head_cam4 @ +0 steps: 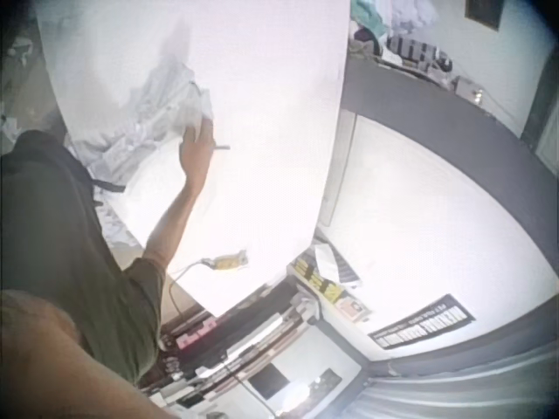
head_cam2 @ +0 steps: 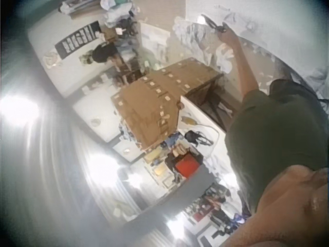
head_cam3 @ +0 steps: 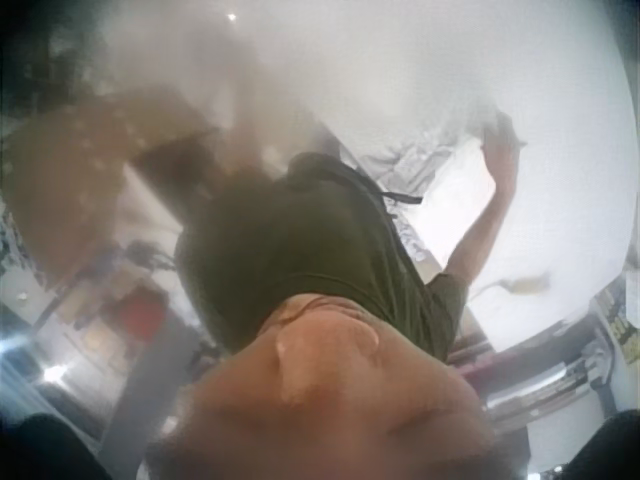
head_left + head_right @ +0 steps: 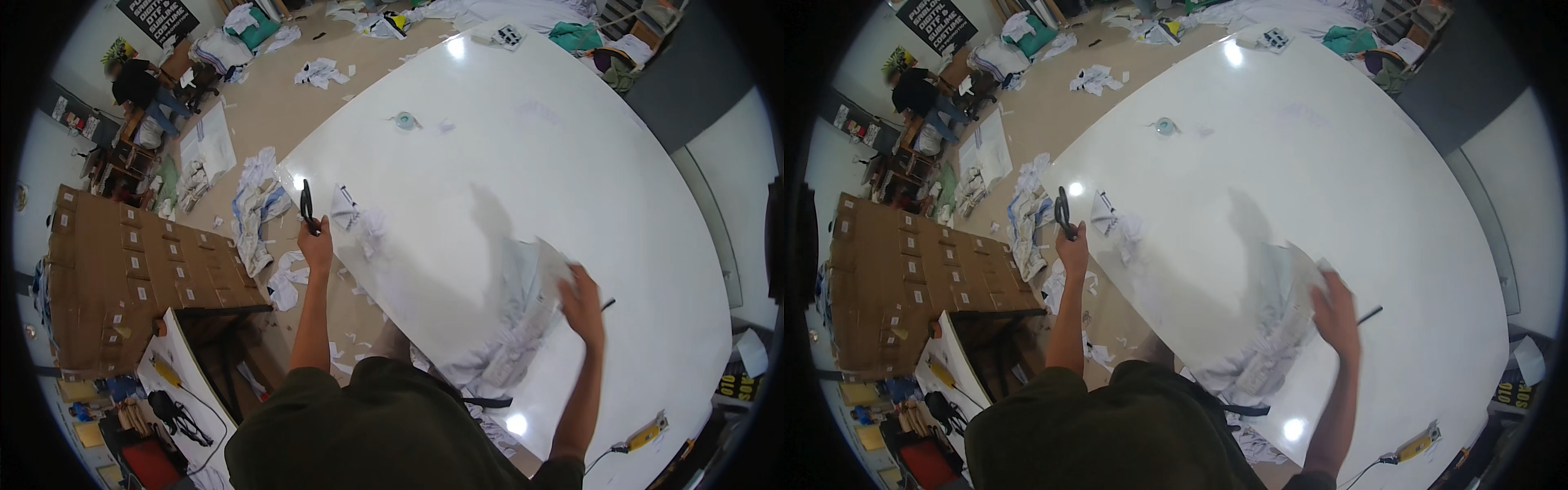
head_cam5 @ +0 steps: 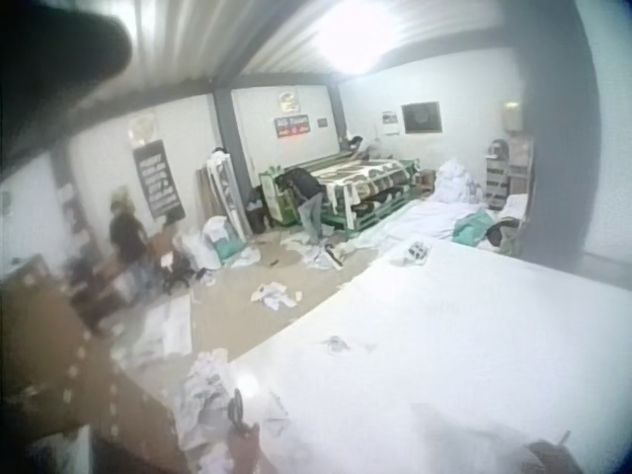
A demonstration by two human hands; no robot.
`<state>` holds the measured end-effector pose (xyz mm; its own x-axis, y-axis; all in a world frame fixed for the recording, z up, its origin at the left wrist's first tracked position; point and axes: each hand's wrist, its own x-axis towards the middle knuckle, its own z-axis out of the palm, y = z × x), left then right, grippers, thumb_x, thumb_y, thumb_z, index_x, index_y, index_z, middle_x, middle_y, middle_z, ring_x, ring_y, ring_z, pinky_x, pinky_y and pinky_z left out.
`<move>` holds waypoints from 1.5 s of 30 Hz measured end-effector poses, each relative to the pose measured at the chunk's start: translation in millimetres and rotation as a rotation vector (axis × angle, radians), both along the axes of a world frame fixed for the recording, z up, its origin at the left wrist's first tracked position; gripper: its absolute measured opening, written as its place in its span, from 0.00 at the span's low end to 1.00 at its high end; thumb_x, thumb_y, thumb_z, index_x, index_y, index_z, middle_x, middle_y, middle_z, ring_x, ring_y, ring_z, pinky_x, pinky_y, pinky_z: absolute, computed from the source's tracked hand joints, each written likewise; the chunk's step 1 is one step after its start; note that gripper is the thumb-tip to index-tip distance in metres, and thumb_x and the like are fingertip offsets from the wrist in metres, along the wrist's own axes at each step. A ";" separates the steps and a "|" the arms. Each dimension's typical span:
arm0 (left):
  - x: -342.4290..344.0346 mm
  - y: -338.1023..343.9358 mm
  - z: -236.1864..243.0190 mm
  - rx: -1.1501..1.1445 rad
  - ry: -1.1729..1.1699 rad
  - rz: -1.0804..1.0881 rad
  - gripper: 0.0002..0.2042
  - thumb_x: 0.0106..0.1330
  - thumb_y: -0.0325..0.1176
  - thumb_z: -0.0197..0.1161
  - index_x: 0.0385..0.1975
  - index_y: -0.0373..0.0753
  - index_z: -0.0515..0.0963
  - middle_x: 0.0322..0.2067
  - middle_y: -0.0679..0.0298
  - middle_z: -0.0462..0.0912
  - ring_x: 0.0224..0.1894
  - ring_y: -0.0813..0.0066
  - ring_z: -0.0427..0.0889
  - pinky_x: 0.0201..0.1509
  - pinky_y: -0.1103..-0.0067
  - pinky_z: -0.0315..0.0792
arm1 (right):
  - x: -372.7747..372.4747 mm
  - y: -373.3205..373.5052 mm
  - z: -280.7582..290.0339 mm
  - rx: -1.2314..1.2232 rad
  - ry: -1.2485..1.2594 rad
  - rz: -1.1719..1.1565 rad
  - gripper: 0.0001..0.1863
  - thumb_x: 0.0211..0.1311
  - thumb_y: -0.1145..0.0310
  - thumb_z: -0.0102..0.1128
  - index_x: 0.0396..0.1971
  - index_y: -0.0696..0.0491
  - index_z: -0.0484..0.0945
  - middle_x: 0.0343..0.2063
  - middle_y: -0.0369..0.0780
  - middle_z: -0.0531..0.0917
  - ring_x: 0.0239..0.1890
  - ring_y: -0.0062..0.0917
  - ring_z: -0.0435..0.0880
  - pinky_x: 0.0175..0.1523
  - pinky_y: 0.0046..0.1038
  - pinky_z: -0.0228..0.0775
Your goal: The person unpacks a garment, unfolds it on a white table, and uses a yellow electric cutting tool to cut out printed designs from the fabric. The person handles the fabric and the cutting tool throughout the process.
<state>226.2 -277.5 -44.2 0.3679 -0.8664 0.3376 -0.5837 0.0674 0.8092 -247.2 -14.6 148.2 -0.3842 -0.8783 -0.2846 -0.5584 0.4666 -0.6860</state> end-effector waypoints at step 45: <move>69.5 -125.1 -25.7 0.545 0.260 -0.340 0.11 0.76 0.34 0.61 0.40 0.29 0.81 0.25 0.66 0.79 0.29 0.81 0.77 0.37 0.80 0.70 | -313.5 -421.5 -179.0 -0.088 0.801 -0.401 0.16 0.71 0.69 0.49 0.50 0.52 0.84 0.48 0.50 0.82 0.53 0.51 0.81 0.53 0.49 0.77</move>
